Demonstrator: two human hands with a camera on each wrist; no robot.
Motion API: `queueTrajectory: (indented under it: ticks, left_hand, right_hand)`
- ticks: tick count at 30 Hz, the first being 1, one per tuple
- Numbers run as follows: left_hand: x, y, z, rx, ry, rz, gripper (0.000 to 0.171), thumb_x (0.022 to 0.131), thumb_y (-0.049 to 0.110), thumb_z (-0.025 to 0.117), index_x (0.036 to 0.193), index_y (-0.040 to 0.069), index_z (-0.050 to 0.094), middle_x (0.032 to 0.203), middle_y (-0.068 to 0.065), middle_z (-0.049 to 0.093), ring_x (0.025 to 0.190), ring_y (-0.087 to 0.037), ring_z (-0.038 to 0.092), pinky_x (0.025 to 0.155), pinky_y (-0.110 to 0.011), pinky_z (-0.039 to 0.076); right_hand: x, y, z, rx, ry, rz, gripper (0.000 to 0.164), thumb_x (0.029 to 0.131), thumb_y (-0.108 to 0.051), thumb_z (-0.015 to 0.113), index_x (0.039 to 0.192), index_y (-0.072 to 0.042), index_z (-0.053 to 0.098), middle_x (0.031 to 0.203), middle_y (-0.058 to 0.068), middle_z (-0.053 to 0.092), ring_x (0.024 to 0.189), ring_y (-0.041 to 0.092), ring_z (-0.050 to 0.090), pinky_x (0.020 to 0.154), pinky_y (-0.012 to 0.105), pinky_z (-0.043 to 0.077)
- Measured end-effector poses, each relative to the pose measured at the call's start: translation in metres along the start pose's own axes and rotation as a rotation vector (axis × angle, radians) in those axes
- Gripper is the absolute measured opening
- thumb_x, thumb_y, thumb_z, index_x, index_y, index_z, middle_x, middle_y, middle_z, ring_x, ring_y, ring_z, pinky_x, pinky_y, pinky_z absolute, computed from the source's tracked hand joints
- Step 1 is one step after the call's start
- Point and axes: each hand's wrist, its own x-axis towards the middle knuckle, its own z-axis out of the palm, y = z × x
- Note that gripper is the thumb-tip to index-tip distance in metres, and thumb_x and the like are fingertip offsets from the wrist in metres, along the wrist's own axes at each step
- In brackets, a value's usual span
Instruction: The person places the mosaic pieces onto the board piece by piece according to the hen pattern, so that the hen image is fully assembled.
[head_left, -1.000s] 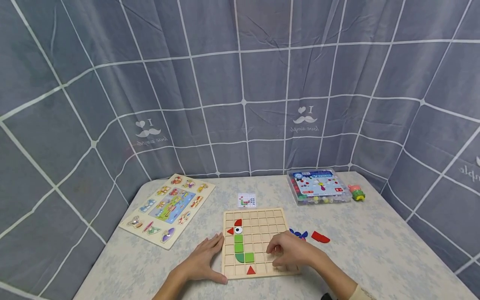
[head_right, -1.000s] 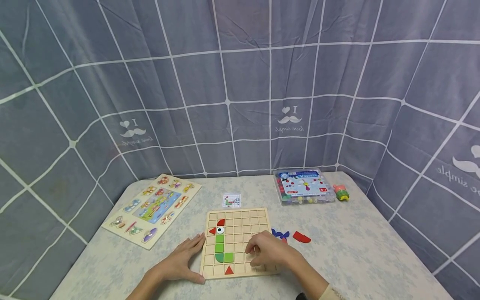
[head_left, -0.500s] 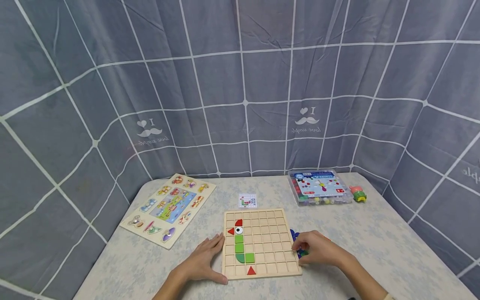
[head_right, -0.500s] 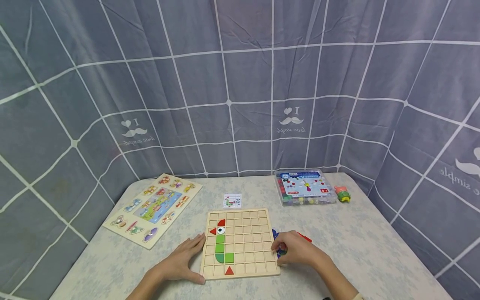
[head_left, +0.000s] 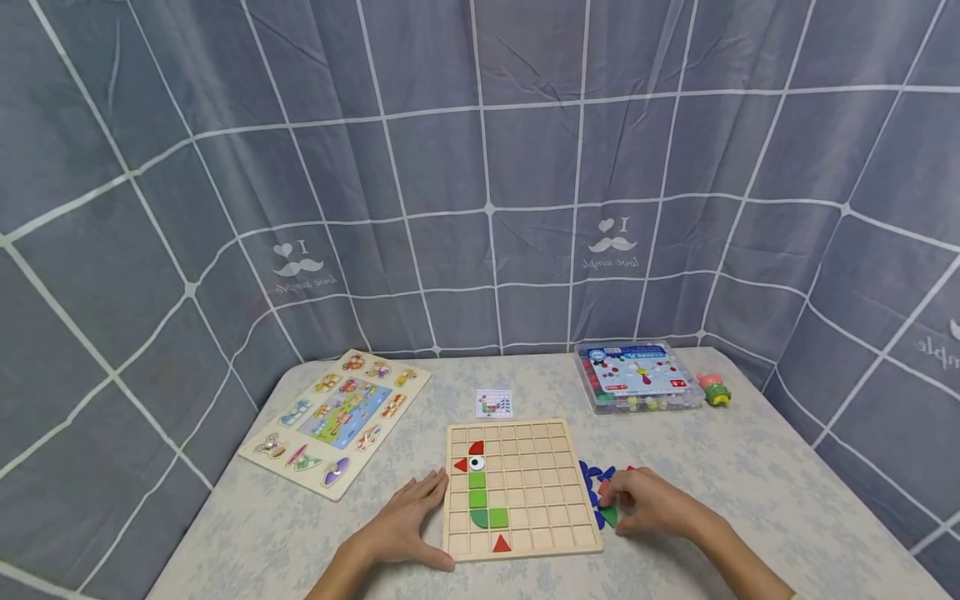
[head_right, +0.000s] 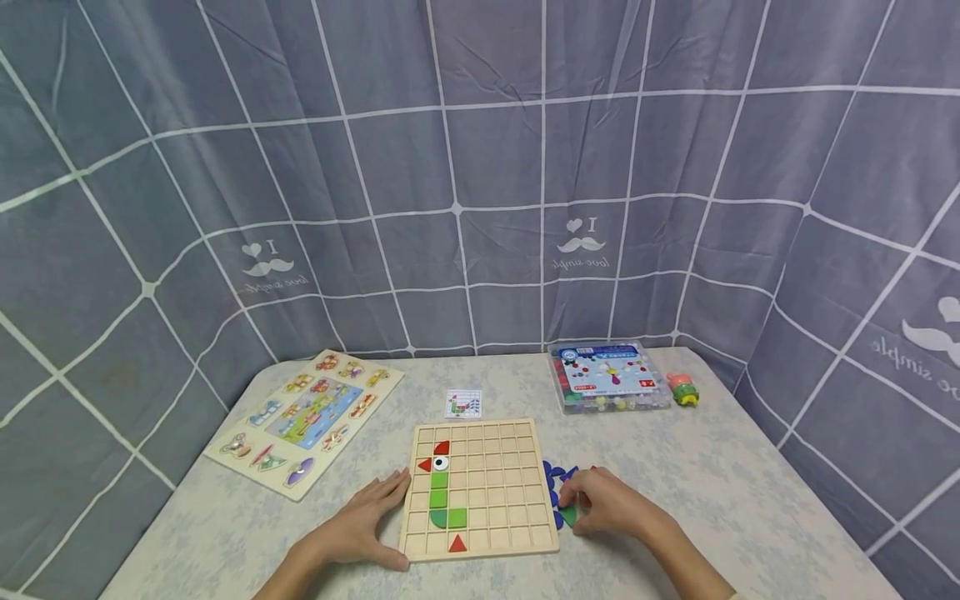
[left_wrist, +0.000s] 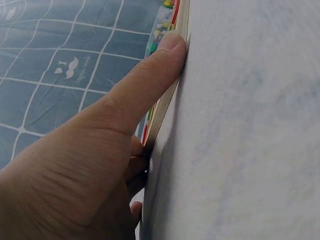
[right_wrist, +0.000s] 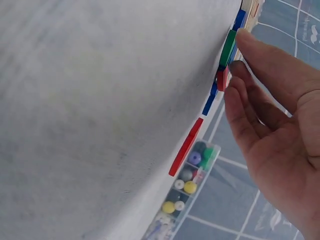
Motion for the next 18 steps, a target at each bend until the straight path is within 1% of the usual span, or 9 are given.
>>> queueTrajectory:
  ticks: [4, 12, 18]
  left_hand:
    - [0.0007, 0.0008, -0.0008, -0.003, -0.002, -0.005, 0.124, 0.064, 0.068, 0.079, 0.154, 0.005, 0.023, 0.162, -0.015, 0.021, 0.15, -0.034, 0.02, 0.12, -0.059, 0.016]
    - [-0.0007, 0.0003, -0.001, -0.007, -0.002, 0.008, 0.123, 0.065, 0.066, 0.079, 0.155, 0.005, 0.021, 0.163, -0.015, 0.02, 0.151, -0.033, 0.019, 0.12, -0.059, 0.015]
    - [-0.0011, 0.0002, -0.0014, -0.012, 0.002, 0.02, 0.123, 0.065, 0.065, 0.079, 0.155, 0.004, 0.021, 0.163, -0.015, 0.02, 0.151, -0.033, 0.019, 0.12, -0.059, 0.015]
  right_hand:
    - [0.0012, 0.0012, -0.0002, 0.002, -0.002, -0.016, 0.025, 0.071, -0.011, 0.084, 0.091, -0.017, 0.07, 0.089, -0.01, 0.063, 0.072, 0.002, 0.049, 0.062, 0.021, 0.043]
    - [0.0007, 0.004, 0.0021, 0.056, -0.043, 0.017, 0.021, 0.072, -0.009, 0.083, 0.088, -0.017, 0.071, 0.084, -0.008, 0.063, 0.07, 0.0, 0.05, 0.06, 0.019, 0.045]
    - [0.0006, 0.0062, 0.0023, 0.053, -0.042, 0.022, 0.022, 0.072, -0.014, 0.085, 0.088, -0.017, 0.071, 0.084, -0.007, 0.062, 0.07, 0.001, 0.05, 0.06, 0.019, 0.046]
